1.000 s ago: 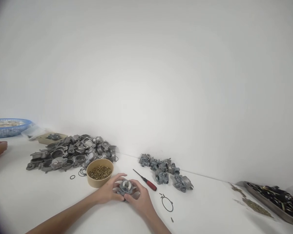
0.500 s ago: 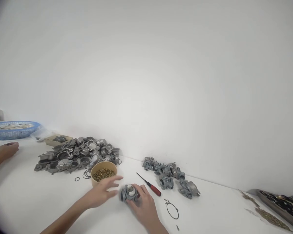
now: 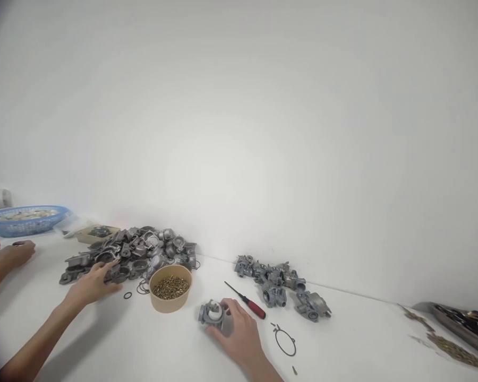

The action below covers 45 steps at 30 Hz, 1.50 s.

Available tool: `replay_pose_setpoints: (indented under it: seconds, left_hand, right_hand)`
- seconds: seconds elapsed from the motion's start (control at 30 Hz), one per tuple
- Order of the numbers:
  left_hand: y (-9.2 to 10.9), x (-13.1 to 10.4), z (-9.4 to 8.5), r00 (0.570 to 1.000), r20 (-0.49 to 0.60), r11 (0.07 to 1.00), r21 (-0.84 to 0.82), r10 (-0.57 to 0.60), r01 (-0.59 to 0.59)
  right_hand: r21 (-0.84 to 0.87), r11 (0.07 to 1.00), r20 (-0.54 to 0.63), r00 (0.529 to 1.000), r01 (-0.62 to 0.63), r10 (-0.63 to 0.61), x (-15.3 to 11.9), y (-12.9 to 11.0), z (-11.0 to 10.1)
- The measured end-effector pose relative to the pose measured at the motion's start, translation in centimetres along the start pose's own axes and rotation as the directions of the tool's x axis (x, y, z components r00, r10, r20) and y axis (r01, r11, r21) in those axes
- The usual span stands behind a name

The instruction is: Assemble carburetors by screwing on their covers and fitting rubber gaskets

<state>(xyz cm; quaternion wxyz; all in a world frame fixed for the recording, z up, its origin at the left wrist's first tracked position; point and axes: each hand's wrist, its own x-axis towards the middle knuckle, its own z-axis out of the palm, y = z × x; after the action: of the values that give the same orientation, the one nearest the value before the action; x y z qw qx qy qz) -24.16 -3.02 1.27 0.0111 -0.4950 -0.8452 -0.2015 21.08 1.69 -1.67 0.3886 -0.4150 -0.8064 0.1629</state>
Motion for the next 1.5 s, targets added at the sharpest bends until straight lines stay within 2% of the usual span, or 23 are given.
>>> replay_pose_setpoints:
  seconds: [0.2,0.27,0.37,0.47,0.53,0.57,0.6,0.63,0.7,0.77,0.8,0.87,0.97,1.1,1.17,1.2,1.27,1.33,1.37,1.43,1.5]
  left_hand:
    - [-0.3,-0.1,0.5,0.989,-0.131,0.996,-0.052,0.064,-0.071]
    - [-0.5,-0.2,0.1,0.982,-0.169,0.991,-0.089,0.088,-0.105]
    - [-0.2,-0.4,-1.4,0.965,-0.26,0.98,-0.173,0.048,-0.096]
    - [1.5,-1.0,-3.8,0.955,-0.296,0.929,-0.348,0.016,-0.123]
    - [4.0,-1.8,-5.4,0.972,-0.214,0.807,-0.556,0.093,-0.199]
    - [5.7,-2.4,-6.0,0.97,-0.142,0.709,-0.663,0.195,-0.24]
    - [7.6,-3.0,-6.4,0.944,-0.085,0.598,-0.755,0.318,-0.269]
    - [9.8,-3.8,-6.6,0.896,-0.023,0.493,-0.829,0.444,-0.265]
    - [14.2,-5.3,-6.2,0.753,0.079,0.341,-0.918,0.653,-0.2]
    - [18.4,-6.7,-5.1,0.588,0.143,0.256,-0.96,0.796,-0.113]
    - [20.1,-7.3,-4.5,0.531,0.149,0.223,-0.972,0.834,-0.076]
    - [22.7,-8.1,-3.3,0.441,0.169,0.187,-0.982,0.882,0.002]
    - [24.7,-8.6,-2.3,0.39,0.173,0.172,-0.984,0.904,0.037]
    - [25.4,-8.6,-1.3,0.391,0.168,0.176,-0.984,0.905,0.017]
    - [25.3,-8.4,-0.4,0.423,0.178,0.165,-0.984,0.888,0.067]
    - [25.2,-8.3,0.2,0.451,0.18,0.155,-0.984,0.874,0.092]
    - [24.6,-8.1,1.4,0.533,0.162,0.136,-0.987,0.83,0.088]
    - [23.7,-8.0,2.8,0.618,0.128,0.164,-0.987,0.776,-0.002]
    - [23.1,-7.9,3.5,0.642,0.123,0.202,-0.978,0.757,-0.052]
    - [22.1,-8.1,4.8,0.639,0.161,0.303,-0.946,0.752,-0.117]
    - [21.4,-8.4,6.0,0.59,0.227,0.38,-0.913,0.775,-0.148]
  right_hand:
    - [-0.003,0.999,0.018,0.999,0.039,-0.038,-0.2,0.1,-0.2]
    - [-0.012,0.999,0.0,0.999,0.046,-0.046,-0.2,0.1,-0.3]
    - [-0.021,0.998,-0.063,0.996,0.057,-0.058,-0.1,0.1,-0.5]
    - [0.006,0.998,-0.136,0.989,0.066,-0.065,0.2,0.4,-1.0]
    - [0.062,0.995,-0.191,0.98,0.076,-0.063,0.6,0.5,-1.6]
    - [0.101,0.992,-0.22,0.974,0.081,-0.057,0.8,0.5,-1.9]
    - [0.145,0.986,-0.244,0.969,0.084,-0.046,1.0,0.4,-2.3]
    - [0.193,0.978,-0.256,0.966,0.085,-0.033,1.1,0.4,-2.7]
    - [0.3,0.95,-0.24,0.971,0.082,-0.009,1.3,0.1,-3.4]
    - [0.424,0.903,-0.176,0.984,0.067,0.01,1.2,-0.3,-3.8]
    - [0.489,0.871,-0.138,0.99,0.052,0.018,1.1,-0.4,-3.8]
    - [0.606,0.795,-0.065,0.997,0.011,0.036,0.8,-0.8,-3.6]
    - [0.705,0.707,-0.009,0.996,-0.056,0.087,0.6,-0.9,-2.9]
    - [0.751,0.653,-0.044,0.98,-0.093,0.191,0.8,-0.4,-2.5]
    - [0.766,0.637,-0.084,0.97,-0.084,0.229,1.0,-0.2,-2.3]
    - [0.77,0.633,-0.102,0.962,-0.084,0.252,1.0,-0.1,-2.2]
    - [0.765,0.636,-0.128,0.943,-0.103,0.307,1.1,0.0,-2.0]
    - [0.72,0.678,-0.149,0.923,-0.145,0.355,1.3,0.0,-1.8]
    - [0.677,0.717,-0.16,0.917,-0.167,0.365,1.4,0.0,-1.6]
    - [0.549,0.814,-0.192,0.919,-0.19,0.344,1.6,0.0,-1.4]
    - [0.384,0.908,-0.22,0.938,-0.168,0.267,1.9,0.0,-1.0]
